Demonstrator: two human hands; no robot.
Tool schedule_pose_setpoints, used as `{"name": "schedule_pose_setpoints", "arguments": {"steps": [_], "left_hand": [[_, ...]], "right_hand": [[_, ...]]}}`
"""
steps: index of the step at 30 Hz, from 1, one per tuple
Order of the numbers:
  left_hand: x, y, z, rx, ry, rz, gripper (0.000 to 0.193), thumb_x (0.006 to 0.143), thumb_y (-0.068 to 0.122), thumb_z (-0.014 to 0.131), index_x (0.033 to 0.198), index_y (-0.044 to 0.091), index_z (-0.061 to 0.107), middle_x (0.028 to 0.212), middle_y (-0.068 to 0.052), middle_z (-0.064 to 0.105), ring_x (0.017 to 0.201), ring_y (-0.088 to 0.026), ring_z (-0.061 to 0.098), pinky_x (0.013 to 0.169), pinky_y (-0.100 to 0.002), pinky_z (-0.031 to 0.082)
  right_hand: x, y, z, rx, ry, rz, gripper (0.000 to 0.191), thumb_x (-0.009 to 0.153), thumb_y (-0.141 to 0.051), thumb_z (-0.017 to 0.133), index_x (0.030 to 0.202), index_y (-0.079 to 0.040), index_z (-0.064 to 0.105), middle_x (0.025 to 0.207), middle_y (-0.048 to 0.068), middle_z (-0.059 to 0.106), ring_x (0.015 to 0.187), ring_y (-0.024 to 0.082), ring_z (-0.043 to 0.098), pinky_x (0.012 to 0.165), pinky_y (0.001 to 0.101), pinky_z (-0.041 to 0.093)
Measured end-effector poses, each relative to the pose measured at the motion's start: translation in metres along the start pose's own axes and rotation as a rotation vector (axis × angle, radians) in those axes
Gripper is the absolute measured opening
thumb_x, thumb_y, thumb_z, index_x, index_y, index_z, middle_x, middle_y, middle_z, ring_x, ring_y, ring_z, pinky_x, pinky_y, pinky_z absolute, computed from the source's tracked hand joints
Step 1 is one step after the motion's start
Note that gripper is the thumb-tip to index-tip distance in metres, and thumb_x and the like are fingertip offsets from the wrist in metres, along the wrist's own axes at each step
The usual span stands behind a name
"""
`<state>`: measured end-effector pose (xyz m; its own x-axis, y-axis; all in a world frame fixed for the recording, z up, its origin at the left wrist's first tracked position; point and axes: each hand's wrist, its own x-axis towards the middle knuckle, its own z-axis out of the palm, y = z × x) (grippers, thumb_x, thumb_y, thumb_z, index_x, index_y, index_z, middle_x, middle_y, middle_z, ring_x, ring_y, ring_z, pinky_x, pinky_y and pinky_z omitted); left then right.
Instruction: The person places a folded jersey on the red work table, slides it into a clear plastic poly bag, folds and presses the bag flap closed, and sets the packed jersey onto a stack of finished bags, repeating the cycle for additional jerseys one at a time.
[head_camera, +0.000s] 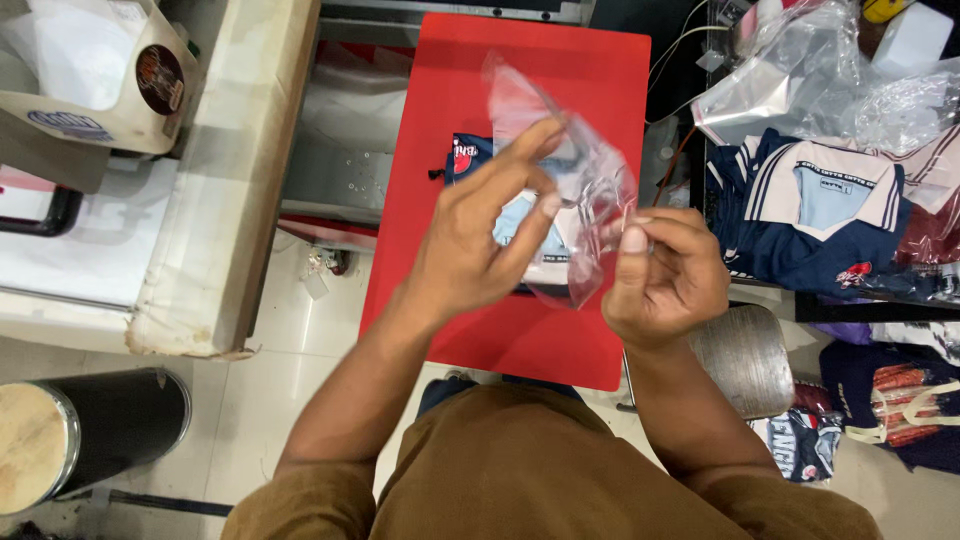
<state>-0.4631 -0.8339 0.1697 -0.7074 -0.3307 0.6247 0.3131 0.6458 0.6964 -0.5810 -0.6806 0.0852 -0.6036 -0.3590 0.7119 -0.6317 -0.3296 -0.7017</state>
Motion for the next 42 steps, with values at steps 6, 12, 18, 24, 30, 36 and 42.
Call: {"name": "schedule_pose_setpoints", "arguments": {"steps": [6,12,18,24,30,36,42], "left_hand": [[0.031,0.031,-0.008,0.375,-0.143,0.318,0.022,0.091,-0.001,0.071,0.113,-0.002,0.066,0.129,-0.014,0.067,0.123,-0.031,0.067,0.104,-0.041,0.057],[0.034,0.047,-0.002,0.407,-0.165,0.312,0.020,0.096,0.001,0.075,0.114,-0.001,0.067,0.125,-0.011,0.068,0.119,-0.030,0.069,0.101,-0.040,0.057],[0.027,0.035,0.000,0.317,-0.156,0.226,0.017,0.092,-0.002,0.076,0.105,-0.001,0.067,0.115,-0.011,0.069,0.104,-0.030,0.072,0.091,-0.039,0.059],[0.019,0.002,0.001,0.357,-0.165,0.170,0.018,0.095,-0.004,0.069,0.112,-0.003,0.063,0.115,-0.016,0.070,0.098,-0.034,0.072,0.083,-0.041,0.059],[0.013,-0.003,-0.003,0.466,-0.159,0.266,0.017,0.095,-0.003,0.065,0.112,-0.004,0.062,0.118,-0.018,0.070,0.105,-0.033,0.073,0.090,-0.041,0.060],[0.007,0.002,-0.010,0.413,-0.166,0.325,0.016,0.095,-0.004,0.069,0.109,-0.004,0.062,0.121,-0.018,0.069,0.113,-0.033,0.072,0.095,-0.041,0.059],[-0.027,-0.040,0.000,0.352,-0.187,0.275,0.015,0.095,-0.003,0.069,0.108,-0.001,0.064,0.128,-0.014,0.069,0.129,-0.033,0.064,0.112,-0.050,0.048]], "right_hand": [[-0.005,0.009,-0.010,0.060,0.073,-0.087,0.016,0.104,0.004,0.062,0.115,0.008,0.050,0.120,0.025,0.063,0.102,0.024,0.071,0.092,0.0307,0.062],[-0.022,0.009,-0.007,0.022,0.239,-0.016,0.008,0.102,0.004,0.060,0.104,0.007,0.053,0.121,0.026,0.063,0.104,0.025,0.073,0.084,0.0295,0.063],[-0.034,0.016,0.004,-0.086,0.252,-0.009,0.008,0.098,0.005,0.061,0.104,0.009,0.057,0.113,0.025,0.067,0.091,0.021,0.069,0.074,0.0240,0.058],[-0.034,0.012,0.023,-0.038,0.186,0.126,0.028,0.100,0.004,0.065,0.118,0.007,0.043,0.108,0.016,0.063,0.096,0.017,0.071,0.084,0.0260,0.060],[-0.033,0.008,0.019,-0.244,0.076,0.460,0.012,0.105,0.004,0.066,0.103,0.003,0.054,0.074,0.016,0.064,0.059,0.017,0.056,0.055,0.0248,0.042],[-0.059,0.011,0.031,0.108,0.186,0.346,0.004,0.108,0.001,0.050,0.108,0.000,0.046,0.088,0.015,0.071,0.075,0.014,0.070,0.069,0.0269,0.060],[-0.088,0.045,0.039,0.098,0.120,0.363,0.004,0.108,0.000,0.051,0.108,0.000,0.047,0.096,0.014,0.071,0.081,0.016,0.071,0.076,0.0297,0.061]]}}
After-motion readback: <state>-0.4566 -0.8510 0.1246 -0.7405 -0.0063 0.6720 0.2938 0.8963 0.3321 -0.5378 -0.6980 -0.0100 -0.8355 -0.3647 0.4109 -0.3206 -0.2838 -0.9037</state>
